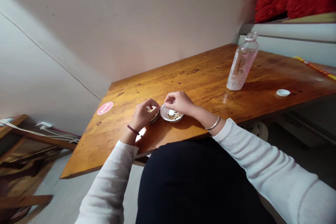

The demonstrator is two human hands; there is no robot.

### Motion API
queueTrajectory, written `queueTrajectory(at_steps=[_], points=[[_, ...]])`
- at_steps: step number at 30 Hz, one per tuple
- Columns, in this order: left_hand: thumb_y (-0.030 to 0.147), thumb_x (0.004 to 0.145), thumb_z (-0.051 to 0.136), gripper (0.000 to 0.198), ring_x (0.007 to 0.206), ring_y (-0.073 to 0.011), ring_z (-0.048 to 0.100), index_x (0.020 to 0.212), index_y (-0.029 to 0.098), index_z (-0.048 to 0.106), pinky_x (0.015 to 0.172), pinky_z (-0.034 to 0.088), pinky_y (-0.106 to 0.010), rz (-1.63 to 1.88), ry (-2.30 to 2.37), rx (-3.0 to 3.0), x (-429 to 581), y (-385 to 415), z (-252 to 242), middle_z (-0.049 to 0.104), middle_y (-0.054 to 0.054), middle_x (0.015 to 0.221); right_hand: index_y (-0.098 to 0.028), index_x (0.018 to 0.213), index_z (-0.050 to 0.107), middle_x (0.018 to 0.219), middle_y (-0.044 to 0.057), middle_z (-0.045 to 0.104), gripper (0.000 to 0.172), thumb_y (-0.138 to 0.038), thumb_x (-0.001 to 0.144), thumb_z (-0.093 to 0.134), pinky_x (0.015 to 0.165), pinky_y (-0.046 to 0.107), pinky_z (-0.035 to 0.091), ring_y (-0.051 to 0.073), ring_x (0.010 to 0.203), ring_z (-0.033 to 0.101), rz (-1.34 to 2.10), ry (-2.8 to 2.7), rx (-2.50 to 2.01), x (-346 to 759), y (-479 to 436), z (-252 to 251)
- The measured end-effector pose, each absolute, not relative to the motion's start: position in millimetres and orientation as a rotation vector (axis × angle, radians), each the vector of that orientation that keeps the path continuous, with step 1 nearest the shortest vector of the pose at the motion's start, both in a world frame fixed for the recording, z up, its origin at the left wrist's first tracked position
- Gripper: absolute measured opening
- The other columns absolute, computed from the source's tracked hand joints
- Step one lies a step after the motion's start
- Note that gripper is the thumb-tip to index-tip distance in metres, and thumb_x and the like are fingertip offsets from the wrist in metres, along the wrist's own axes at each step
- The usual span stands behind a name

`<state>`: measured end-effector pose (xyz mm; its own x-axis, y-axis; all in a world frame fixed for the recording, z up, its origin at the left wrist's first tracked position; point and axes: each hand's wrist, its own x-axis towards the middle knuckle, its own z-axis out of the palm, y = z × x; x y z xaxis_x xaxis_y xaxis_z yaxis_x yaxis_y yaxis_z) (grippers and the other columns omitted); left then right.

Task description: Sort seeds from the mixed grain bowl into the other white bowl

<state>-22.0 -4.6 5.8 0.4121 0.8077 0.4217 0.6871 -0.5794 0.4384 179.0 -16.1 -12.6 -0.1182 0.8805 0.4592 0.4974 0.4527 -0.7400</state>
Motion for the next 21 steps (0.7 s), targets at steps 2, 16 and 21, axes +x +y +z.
queueTrajectory(at_steps=[2, 16, 21], points=[[0.041, 0.08, 0.06, 0.021, 0.063, -0.013, 0.058, 0.083, 0.021, 0.065, 0.057, 0.04, -0.022, 0.91, 1.521, 2.466, -25, -1, 4, 0.069, -0.001, 0.075, -0.018, 0.076, 0.071, 0.072, 0.0, 0.07, 0.009, -0.025, 0.071, 0.066, 0.062, 0.021, 0.044, 0.012, 0.068, 0.063, 0.534, -1.731, -1.186, 180, -13, -14], [0.046, 0.076, 0.061, 0.023, 0.057, -0.0178, 0.061, 0.079, 0.026, 0.075, 0.048, 0.034, -0.024, 0.469, 1.555, 2.66, -44, 8, 3, 0.072, -0.003, 0.07, -0.018, 0.081, 0.072, 0.081, 0.004, 0.073, 0.019, -0.035, 0.078, 0.066, 0.066, 0.023, 0.047, 0.014, 0.074, 0.064, 0.569, -1.631, -1.266, 182, -2, -21], [0.045, 0.077, 0.061, 0.023, 0.059, -0.0184, 0.061, 0.078, 0.025, 0.074, 0.05, 0.035, -0.024, 0.473, 1.57, 2.664, -46, 11, -2, 0.072, -0.004, 0.072, -0.017, 0.081, 0.071, 0.082, 0.004, 0.073, 0.019, -0.036, 0.079, 0.064, 0.068, 0.024, 0.048, 0.015, 0.076, 0.065, 0.588, -1.635, -1.262, 182, -3, -22]])
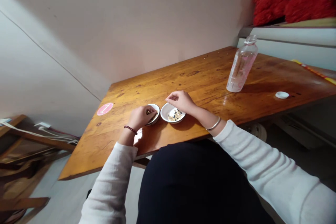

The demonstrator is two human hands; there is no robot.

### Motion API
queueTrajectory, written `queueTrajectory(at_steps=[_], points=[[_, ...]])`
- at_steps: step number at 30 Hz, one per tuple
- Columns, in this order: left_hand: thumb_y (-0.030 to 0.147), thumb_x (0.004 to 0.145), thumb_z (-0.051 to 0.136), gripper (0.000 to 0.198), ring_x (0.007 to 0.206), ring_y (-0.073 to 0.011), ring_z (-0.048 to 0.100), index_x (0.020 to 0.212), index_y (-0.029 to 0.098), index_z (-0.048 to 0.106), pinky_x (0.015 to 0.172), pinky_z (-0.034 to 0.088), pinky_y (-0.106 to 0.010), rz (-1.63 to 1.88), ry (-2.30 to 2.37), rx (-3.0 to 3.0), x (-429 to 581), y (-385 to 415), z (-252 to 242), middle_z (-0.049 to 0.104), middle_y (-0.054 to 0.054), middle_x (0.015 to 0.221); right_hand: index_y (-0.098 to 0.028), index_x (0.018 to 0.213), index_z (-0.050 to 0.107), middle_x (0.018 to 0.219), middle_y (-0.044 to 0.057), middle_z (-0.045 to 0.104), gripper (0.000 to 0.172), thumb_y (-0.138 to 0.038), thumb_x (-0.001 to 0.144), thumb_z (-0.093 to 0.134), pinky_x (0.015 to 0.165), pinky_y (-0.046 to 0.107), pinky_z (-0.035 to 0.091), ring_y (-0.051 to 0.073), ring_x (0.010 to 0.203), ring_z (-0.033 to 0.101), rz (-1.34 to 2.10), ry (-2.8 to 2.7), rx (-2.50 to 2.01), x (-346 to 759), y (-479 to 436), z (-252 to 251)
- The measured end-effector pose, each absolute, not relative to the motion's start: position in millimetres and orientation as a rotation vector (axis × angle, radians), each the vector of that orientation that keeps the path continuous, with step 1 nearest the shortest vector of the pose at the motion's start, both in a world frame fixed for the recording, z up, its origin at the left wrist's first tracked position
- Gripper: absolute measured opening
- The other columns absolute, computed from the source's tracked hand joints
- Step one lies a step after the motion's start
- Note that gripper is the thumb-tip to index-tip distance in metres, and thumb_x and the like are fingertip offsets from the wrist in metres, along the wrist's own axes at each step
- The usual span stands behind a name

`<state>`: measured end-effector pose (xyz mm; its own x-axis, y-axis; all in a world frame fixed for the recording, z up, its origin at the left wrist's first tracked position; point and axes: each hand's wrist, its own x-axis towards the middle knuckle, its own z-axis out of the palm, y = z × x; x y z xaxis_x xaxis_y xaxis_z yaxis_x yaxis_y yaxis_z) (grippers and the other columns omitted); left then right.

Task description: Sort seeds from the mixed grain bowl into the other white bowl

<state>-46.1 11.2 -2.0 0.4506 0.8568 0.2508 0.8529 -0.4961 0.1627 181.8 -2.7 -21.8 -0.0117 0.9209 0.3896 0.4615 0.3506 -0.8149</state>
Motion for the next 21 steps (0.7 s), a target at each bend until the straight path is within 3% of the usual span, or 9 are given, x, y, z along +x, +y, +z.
queueTrajectory(at_steps=[6, 12, 21], points=[[0.04, 0.078, 0.06, 0.021, 0.057, -0.0164, 0.058, 0.079, 0.022, 0.069, 0.05, 0.036, -0.024, 0.587, 1.646, 2.588, -44, 13, -4, 0.068, -0.003, 0.067, -0.017, 0.078, 0.069, 0.08, 0.003, 0.072, 0.015, -0.03, 0.076, 0.064, 0.066, 0.024, 0.047, 0.014, 0.074, 0.064, 0.572, -1.647, -1.277, 181, -4, -20], [0.035, 0.08, 0.061, 0.015, 0.071, -0.015, 0.062, 0.083, 0.021, 0.067, 0.064, 0.046, -0.025, 0.822, 1.352, 2.447, -30, 4, 3, 0.071, -0.002, 0.08, -0.016, 0.077, 0.069, 0.078, 0.003, 0.072, 0.012, -0.026, 0.074, 0.065, 0.066, 0.023, 0.047, 0.014, 0.072, 0.065, 0.631, -1.708, -1.166, 178, -11, -15], [0.039, 0.073, 0.071, 0.026, 0.068, -0.0133, 0.063, 0.077, 0.018, 0.058, 0.056, 0.043, -0.023, 1.03, 1.175, 2.279, -21, -7, 9, 0.07, -0.004, 0.08, -0.016, 0.077, 0.072, 0.076, 0.002, 0.072, 0.013, -0.028, 0.075, 0.067, 0.065, 0.021, 0.046, 0.013, 0.071, 0.065, 0.67, -1.808, -1.024, 178, -19, -9]])
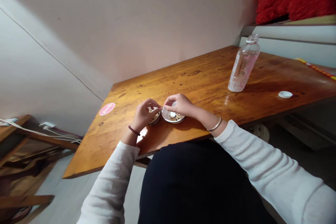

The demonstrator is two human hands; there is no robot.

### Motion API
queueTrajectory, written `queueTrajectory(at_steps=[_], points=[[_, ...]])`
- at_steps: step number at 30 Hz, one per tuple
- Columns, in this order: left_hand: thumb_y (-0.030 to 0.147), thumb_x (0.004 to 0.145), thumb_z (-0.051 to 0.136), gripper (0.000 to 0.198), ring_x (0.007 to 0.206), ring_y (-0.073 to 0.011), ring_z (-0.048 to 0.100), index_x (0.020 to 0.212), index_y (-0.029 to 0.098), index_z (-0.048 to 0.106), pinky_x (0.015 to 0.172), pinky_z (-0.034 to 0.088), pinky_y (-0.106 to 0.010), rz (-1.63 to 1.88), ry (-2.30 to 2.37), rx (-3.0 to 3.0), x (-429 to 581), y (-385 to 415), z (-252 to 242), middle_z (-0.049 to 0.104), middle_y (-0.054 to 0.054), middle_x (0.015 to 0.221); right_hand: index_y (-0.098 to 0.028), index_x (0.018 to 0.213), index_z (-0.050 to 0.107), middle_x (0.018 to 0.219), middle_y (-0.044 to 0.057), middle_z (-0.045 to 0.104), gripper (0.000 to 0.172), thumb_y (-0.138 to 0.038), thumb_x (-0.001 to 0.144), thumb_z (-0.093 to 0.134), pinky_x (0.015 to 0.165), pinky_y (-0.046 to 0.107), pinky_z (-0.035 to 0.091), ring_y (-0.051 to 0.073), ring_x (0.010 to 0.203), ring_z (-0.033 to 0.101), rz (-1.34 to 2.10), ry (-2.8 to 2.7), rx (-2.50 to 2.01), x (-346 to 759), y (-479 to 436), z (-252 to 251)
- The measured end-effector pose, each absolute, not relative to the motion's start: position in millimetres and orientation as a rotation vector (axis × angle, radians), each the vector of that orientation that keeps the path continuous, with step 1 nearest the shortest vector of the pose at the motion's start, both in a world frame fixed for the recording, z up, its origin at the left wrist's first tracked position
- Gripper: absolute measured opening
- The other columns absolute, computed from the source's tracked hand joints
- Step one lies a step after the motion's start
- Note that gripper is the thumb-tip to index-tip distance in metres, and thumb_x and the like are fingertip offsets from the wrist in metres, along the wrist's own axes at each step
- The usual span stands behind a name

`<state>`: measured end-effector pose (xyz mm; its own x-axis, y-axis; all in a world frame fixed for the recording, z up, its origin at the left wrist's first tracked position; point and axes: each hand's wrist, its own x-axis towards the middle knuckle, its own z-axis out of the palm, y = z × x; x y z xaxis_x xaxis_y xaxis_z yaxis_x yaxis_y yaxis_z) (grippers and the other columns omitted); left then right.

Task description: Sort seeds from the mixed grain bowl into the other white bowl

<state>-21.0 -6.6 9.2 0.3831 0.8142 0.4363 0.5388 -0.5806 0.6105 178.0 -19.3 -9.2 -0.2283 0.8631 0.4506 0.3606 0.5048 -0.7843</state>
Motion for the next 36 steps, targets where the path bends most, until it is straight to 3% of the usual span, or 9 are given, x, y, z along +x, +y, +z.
queueTrajectory(at_steps=[26, 36], points=[[0.035, 0.074, 0.07, 0.017, 0.064, -0.0104, 0.054, 0.079, 0.019, 0.067, 0.053, 0.04, -0.022, 1.033, 1.209, 2.386, -22.1, -6.1, 5.6, 0.067, -0.001, 0.08, -0.017, 0.078, 0.072, 0.077, 0.002, 0.072, 0.01, -0.025, 0.074, 0.067, 0.07, 0.022, 0.047, 0.013, 0.072, 0.065, 0.666, -1.858, -1.077, 176.6, -17.9, -12.8], [0.036, 0.076, 0.068, 0.016, 0.066, -0.0112, 0.057, 0.081, 0.02, 0.069, 0.056, 0.04, -0.022, 0.985, 1.192, 2.444, -22.2, -7.7, 6.8, 0.069, -0.001, 0.079, -0.018, 0.081, 0.073, 0.078, 0.002, 0.073, 0.013, -0.029, 0.077, 0.067, 0.067, 0.022, 0.047, 0.014, 0.072, 0.066, 0.673, -1.864, -1.085, 176.1, -15.5, -15.0]])
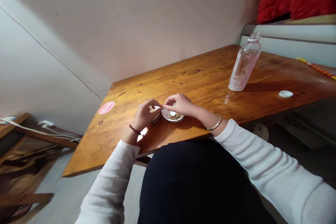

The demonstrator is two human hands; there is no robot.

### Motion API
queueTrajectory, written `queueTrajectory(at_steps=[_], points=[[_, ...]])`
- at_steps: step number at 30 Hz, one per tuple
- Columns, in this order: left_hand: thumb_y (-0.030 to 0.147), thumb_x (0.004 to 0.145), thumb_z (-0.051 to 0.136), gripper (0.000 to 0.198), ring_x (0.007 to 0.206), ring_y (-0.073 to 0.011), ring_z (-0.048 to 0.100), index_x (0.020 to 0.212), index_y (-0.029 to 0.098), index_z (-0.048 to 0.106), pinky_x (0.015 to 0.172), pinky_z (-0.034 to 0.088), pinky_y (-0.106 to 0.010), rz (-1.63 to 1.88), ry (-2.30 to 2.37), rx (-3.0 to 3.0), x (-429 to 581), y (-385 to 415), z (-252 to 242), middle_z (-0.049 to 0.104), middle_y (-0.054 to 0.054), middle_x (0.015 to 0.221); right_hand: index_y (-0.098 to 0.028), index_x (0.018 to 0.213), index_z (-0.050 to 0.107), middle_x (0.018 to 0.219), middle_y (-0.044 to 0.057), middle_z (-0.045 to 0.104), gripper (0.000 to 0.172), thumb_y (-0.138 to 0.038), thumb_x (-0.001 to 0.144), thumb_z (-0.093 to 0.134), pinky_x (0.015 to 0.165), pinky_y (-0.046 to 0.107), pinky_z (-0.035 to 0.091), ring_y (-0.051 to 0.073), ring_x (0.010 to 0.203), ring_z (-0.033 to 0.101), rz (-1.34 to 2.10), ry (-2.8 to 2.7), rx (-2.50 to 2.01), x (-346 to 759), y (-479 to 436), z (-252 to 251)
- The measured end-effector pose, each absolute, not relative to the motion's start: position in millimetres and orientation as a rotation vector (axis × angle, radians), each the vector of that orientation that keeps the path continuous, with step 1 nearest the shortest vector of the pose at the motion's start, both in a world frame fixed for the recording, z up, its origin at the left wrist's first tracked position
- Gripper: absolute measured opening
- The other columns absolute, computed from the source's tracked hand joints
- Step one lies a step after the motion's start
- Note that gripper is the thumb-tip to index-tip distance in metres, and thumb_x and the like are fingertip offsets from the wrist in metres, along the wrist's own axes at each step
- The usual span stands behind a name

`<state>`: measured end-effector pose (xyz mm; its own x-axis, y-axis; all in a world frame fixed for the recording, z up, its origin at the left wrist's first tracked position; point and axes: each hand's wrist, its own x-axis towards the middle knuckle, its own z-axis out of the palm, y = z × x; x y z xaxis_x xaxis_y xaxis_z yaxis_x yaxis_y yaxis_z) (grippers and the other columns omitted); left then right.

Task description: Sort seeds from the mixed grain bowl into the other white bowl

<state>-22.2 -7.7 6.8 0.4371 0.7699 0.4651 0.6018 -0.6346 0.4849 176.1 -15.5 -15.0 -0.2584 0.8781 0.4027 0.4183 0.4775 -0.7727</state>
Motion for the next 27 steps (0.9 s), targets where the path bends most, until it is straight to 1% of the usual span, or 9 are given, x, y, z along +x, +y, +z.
queueTrajectory(at_steps=[6, 10, 13, 17, 22, 27], points=[[0.038, 0.077, 0.069, 0.02, 0.063, -0.0106, 0.058, 0.077, 0.018, 0.065, 0.054, 0.039, -0.021, 1.049, 1.197, 2.376, -23.2, -3.4, 2.5, 0.069, -0.001, 0.077, -0.02, 0.083, 0.075, 0.081, 0.003, 0.074, 0.018, -0.035, 0.079, 0.066, 0.07, 0.023, 0.048, 0.014, 0.074, 0.067, 0.664, -1.894, -1.067, 177.2, -13.0, -16.5], [0.038, 0.076, 0.069, 0.021, 0.065, -0.0111, 0.059, 0.078, 0.018, 0.062, 0.053, 0.038, -0.021, 1.056, 1.221, 2.326, -23.0, -3.2, 2.6, 0.068, -0.001, 0.075, -0.021, 0.085, 0.075, 0.082, 0.002, 0.074, 0.017, -0.033, 0.078, 0.066, 0.068, 0.022, 0.048, 0.014, 0.076, 0.067, 0.672, -1.905, -1.081, 177.0, -13.4, -16.0], [0.038, 0.076, 0.069, 0.022, 0.064, -0.0107, 0.058, 0.079, 0.018, 0.062, 0.052, 0.037, -0.021, 1.055, 1.235, 2.307, -22.7, -3.6, 3.5, 0.067, -0.001, 0.076, -0.022, 0.089, 0.075, 0.083, 0.002, 0.074, 0.018, -0.031, 0.075, 0.07, 0.066, 0.021, 0.048, 0.014, 0.075, 0.067, 0.697, -1.905, -1.099, 176.8, -15.8, -14.5], [0.037, 0.076, 0.069, 0.021, 0.063, -0.01, 0.056, 0.078, 0.018, 0.06, 0.053, 0.037, -0.021, 1.042, 1.233, 2.321, -23.1, -3.4, 3.7, 0.065, 0.0, 0.074, -0.022, 0.092, 0.074, 0.085, 0.002, 0.074, 0.02, -0.032, 0.074, 0.071, 0.069, 0.021, 0.048, 0.014, 0.077, 0.067, 0.697, -1.9, -1.094, 177.0, -19.2, -11.9], [0.038, 0.075, 0.069, 0.022, 0.061, -0.0096, 0.055, 0.077, 0.018, 0.06, 0.053, 0.037, -0.021, 1.046, 1.236, 2.326, -23.4, -2.7, 2.5, 0.064, 0.0, 0.073, -0.022, 0.088, 0.074, 0.084, 0.001, 0.074, 0.018, -0.035, 0.078, 0.067, 0.069, 0.022, 0.048, 0.014, 0.077, 0.067, 0.712, -1.928, -1.086, 177.7, -20.1, -10.3], [0.042, 0.075, 0.068, 0.026, 0.058, -0.0095, 0.054, 0.075, 0.018, 0.059, 0.053, 0.038, -0.021, 1.044, 1.243, 2.363, -22.6, -3.5, 2.9, 0.064, 0.0, 0.07, -0.02, 0.083, 0.074, 0.083, 0.003, 0.074, 0.017, -0.034, 0.08, 0.065, 0.069, 0.022, 0.047, 0.015, 0.078, 0.067, 0.686, -1.944, -1.116, 178.2, -19.8, -9.7]])
